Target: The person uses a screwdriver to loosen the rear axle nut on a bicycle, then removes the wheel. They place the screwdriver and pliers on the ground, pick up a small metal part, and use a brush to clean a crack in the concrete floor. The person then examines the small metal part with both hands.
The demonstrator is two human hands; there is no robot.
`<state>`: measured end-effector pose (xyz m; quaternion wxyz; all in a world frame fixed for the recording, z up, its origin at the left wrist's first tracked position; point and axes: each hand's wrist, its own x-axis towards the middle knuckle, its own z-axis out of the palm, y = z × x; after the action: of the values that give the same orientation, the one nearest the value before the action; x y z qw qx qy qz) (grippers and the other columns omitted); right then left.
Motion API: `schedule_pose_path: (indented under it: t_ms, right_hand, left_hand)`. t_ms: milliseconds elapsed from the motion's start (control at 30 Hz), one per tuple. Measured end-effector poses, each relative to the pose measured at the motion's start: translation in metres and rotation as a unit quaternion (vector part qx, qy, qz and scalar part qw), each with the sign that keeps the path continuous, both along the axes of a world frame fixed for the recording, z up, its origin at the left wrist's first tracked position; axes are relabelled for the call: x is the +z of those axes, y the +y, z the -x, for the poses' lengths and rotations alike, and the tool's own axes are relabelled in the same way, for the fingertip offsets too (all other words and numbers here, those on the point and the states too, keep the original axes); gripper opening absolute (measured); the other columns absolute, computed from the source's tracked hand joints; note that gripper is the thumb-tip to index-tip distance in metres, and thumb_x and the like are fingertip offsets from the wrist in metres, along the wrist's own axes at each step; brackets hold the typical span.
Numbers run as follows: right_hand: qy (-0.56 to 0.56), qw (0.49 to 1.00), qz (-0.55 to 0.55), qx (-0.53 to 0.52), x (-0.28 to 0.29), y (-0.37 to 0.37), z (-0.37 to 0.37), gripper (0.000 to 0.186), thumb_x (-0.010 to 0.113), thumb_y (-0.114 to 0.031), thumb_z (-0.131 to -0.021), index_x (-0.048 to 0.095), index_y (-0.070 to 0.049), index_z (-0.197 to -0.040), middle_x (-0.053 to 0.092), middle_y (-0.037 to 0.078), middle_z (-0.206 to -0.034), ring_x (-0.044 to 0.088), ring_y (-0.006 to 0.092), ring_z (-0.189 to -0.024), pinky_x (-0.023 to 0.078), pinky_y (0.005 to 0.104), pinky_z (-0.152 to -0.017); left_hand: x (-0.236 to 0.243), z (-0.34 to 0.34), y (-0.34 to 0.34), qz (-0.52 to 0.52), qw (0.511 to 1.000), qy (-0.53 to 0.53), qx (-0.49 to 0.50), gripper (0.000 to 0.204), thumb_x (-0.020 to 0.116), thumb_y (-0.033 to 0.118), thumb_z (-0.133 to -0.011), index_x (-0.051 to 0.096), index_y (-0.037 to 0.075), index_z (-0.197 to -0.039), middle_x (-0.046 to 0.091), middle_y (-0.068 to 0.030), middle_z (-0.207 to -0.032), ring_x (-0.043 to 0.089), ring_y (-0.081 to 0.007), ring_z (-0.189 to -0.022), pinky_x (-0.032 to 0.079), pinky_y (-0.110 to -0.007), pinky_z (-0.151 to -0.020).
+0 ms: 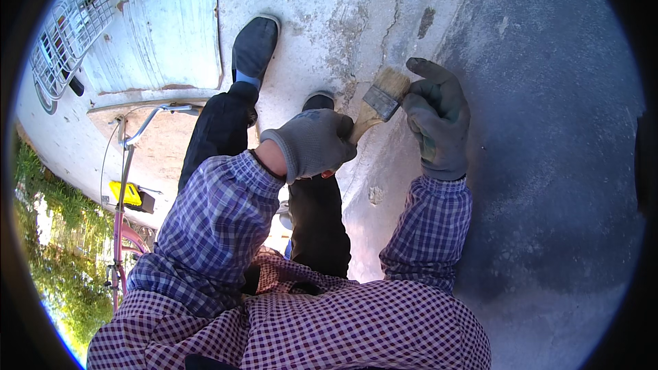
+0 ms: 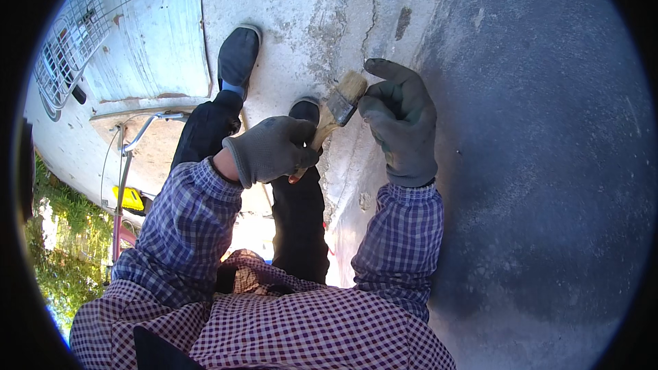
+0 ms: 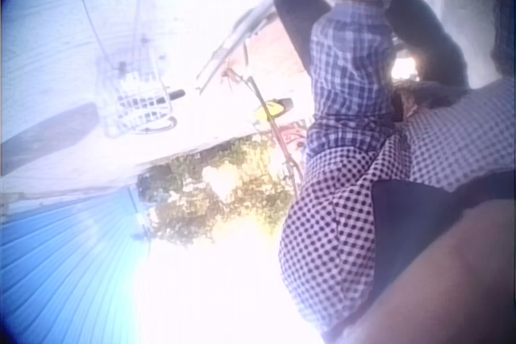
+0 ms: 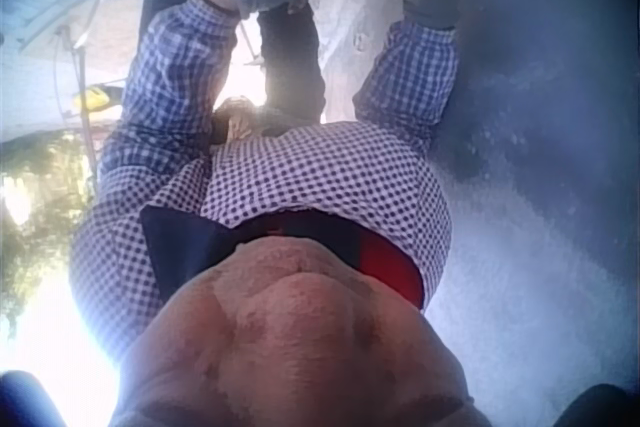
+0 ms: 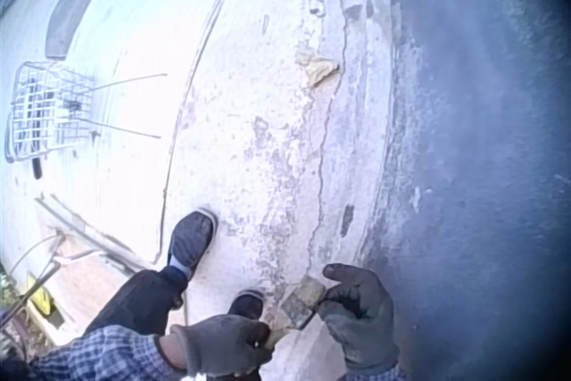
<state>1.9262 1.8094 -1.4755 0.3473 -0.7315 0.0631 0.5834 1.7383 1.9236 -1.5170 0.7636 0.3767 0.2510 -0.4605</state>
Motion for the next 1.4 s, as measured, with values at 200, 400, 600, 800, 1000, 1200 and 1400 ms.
schedule_pose_path:
  t_ms: [200, 400, 600, 800, 1000, 1200, 1400]
  right_hand:
    - [-0.002, 1.0, 0.019, 0.024, 0.001, 0.002, -0.002, 0.049, 0.059, 0.007, -0.084, 0.058, 0.001, -0.133, 0.067, 0.007, -0.085, 0.05, 0.0022, -0.061, 0.04, 0.0193, -0.053]
    - [0.039, 0.999, 0.009, -0.011, 0.0, 0.005, -0.005, 0.05, 0.059, 0.006, -0.086, 0.058, 0.001, -0.135, 0.069, 0.008, -0.088, 0.054, 0.0032, -0.061, 0.04, 0.0186, -0.051]
    - [0.01, 0.997, 0.071, 0.021, 0.005, 0.011, -0.002, 0.052, 0.061, 0.004, -0.086, 0.057, 0.0, -0.138, 0.07, 0.009, -0.091, 0.056, 0.0042, -0.062, 0.041, 0.018, -0.049]
    - [0.007, 0.999, 0.049, 0.012, 0.004, 0.008, -0.001, 0.051, 0.063, 0.003, -0.086, 0.058, -0.001, -0.137, 0.07, 0.009, -0.092, 0.058, 0.0058, -0.063, 0.04, 0.019, -0.048]
    - [-0.034, 0.996, 0.082, 0.024, 0.006, 0.01, 0.005, 0.047, 0.067, -0.001, -0.088, 0.06, -0.001, -0.135, 0.072, 0.011, -0.097, 0.059, 0.0063, -0.065, 0.043, 0.0207, -0.05]
    - [-0.046, 0.993, 0.101, 0.025, 0.008, 0.013, 0.008, 0.046, 0.069, -0.003, -0.088, 0.061, -0.001, -0.133, 0.073, 0.011, -0.096, 0.06, 0.0062, -0.065, 0.043, 0.0207, -0.051]
    - [-0.049, 0.995, 0.084, 0.034, 0.005, 0.009, 0.007, 0.045, 0.068, -0.003, -0.088, 0.061, 0.0, -0.133, 0.072, 0.01, -0.092, 0.058, 0.0057, -0.063, 0.042, 0.02, -0.049]
  left_hand:
    - [0.003, -0.002, 0.003, 0.001, 1.0, 0.015, -0.011, 0.02, 0.069, 0.017, -0.091, 0.068, -0.001, -0.096, 0.071, -0.0114, -0.075, 0.07, -0.0219, -0.069, 0.054, -0.037, -0.066]
    - [0.003, -0.003, 0.007, 0.016, 1.0, 0.021, -0.017, 0.018, 0.069, 0.017, -0.091, 0.068, 0.0, -0.097, 0.071, -0.0112, -0.075, 0.07, -0.0222, -0.069, 0.054, -0.037, -0.066]
    - [0.002, -0.001, 0.006, -0.019, 0.999, 0.002, -0.027, 0.019, 0.069, 0.018, -0.09, 0.068, 0.0, -0.097, 0.071, -0.0133, -0.076, 0.071, -0.026, -0.073, 0.055, -0.038, -0.068]
    - [0.002, 0.002, -0.002, -0.078, 0.996, -0.009, -0.04, 0.026, 0.071, 0.024, -0.089, 0.068, 0.001, -0.099, 0.071, -0.02, -0.083, 0.071, -0.0363, -0.081, 0.055, -0.044, -0.073]
    - [0.004, 0.0, 0.0, -0.09, 0.994, -0.007, -0.064, 0.025, 0.064, 0.023, -0.09, 0.071, 0.003, -0.104, 0.072, -0.0191, -0.084, 0.072, -0.0349, -0.083, 0.057, -0.044, -0.077]
    - [0.01, -0.005, 0.007, -0.172, 0.977, -0.029, -0.12, 0.026, 0.062, 0.02, -0.091, 0.071, 0.003, -0.108, 0.074, -0.0203, -0.094, 0.072, -0.0359, -0.094, 0.056, -0.044, -0.085]
    - [0.011, -0.005, 0.006, -0.188, 0.975, -0.019, -0.113, 0.026, 0.062, 0.019, -0.089, 0.07, 0.002, -0.107, 0.074, -0.0209, -0.097, 0.072, -0.0369, -0.095, 0.056, -0.044, -0.086]
